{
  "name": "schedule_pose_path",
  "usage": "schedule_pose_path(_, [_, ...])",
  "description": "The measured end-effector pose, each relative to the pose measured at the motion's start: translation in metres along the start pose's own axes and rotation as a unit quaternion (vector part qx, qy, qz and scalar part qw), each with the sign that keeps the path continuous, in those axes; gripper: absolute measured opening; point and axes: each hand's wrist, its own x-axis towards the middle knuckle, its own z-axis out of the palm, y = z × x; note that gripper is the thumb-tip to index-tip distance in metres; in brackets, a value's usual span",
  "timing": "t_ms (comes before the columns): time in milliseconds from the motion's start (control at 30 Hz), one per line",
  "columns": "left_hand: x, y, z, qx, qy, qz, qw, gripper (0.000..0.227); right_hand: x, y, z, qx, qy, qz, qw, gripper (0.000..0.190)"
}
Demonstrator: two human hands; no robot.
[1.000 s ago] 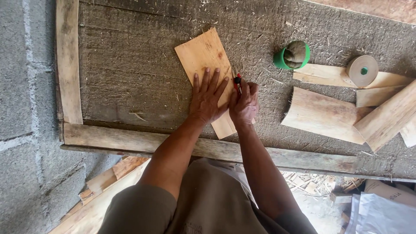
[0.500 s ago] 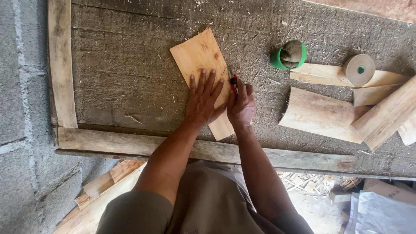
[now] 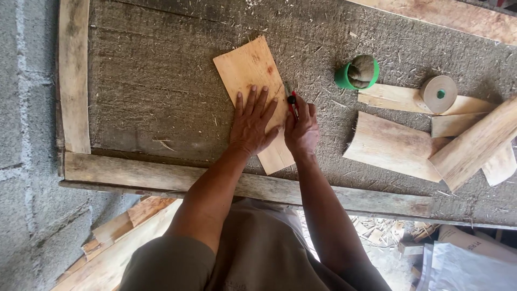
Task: Measure and mark wood pieces, then cut them using a utility knife.
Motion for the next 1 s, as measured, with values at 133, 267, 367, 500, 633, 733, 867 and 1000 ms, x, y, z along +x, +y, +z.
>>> schedule_pose_path(133, [0.001, 0.0, -0.001, 0.004, -0.001, -0.005, 1.0, 0.082, 0.003, -0.001, 0.0, 0.009, -0.002, -0.018, 1.0, 0.045])
schedule_pose_path(267, [0.001, -0.001, 0.001, 0.004, -0.008, -0.006, 1.0, 0.082, 0.004, -0.003, -0.003, 0.01, 0.016, -0.042, 0.999, 0.045])
schedule_pose_path(367, [0.002, -0.002, 0.006, 0.002, -0.007, -0.005, 1.0, 0.081, 0.005, 0.006, 0.002, 0.005, 0.003, -0.024, 1.0, 0.04])
schedule_pose_path(500, [0.004, -0.001, 0.003, 0.009, -0.001, -0.001, 1.0, 0.081, 0.011, 0.015, 0.005, 0.002, -0.027, -0.007, 1.0, 0.04])
schedule_pose_path(633, [0.002, -0.001, 0.0, 0.011, -0.016, -0.003, 1.0, 0.081, 0.01, 0.03, 0.01, 0.02, -0.007, -0.088, 0.996, 0.04])
schedule_pose_path(733, [0.003, -0.002, 0.004, 0.002, -0.004, 0.001, 1.0, 0.081, 0.01, 0.021, 0.002, 0.035, -0.01, -0.064, 0.997, 0.041])
schedule_pose_path(867, [0.002, -0.001, 0.002, -0.001, -0.004, 0.0, 1.0, 0.081, 0.012, 0.011, -0.003, 0.013, -0.04, -0.02, 0.999, 0.043])
schedule_pose_path(1000, [0.004, -0.001, 0.0, -0.002, -0.007, -0.001, 1.0, 0.08, 0.01, 0.015, -0.002, 0.02, -0.008, -0.064, 0.998, 0.041])
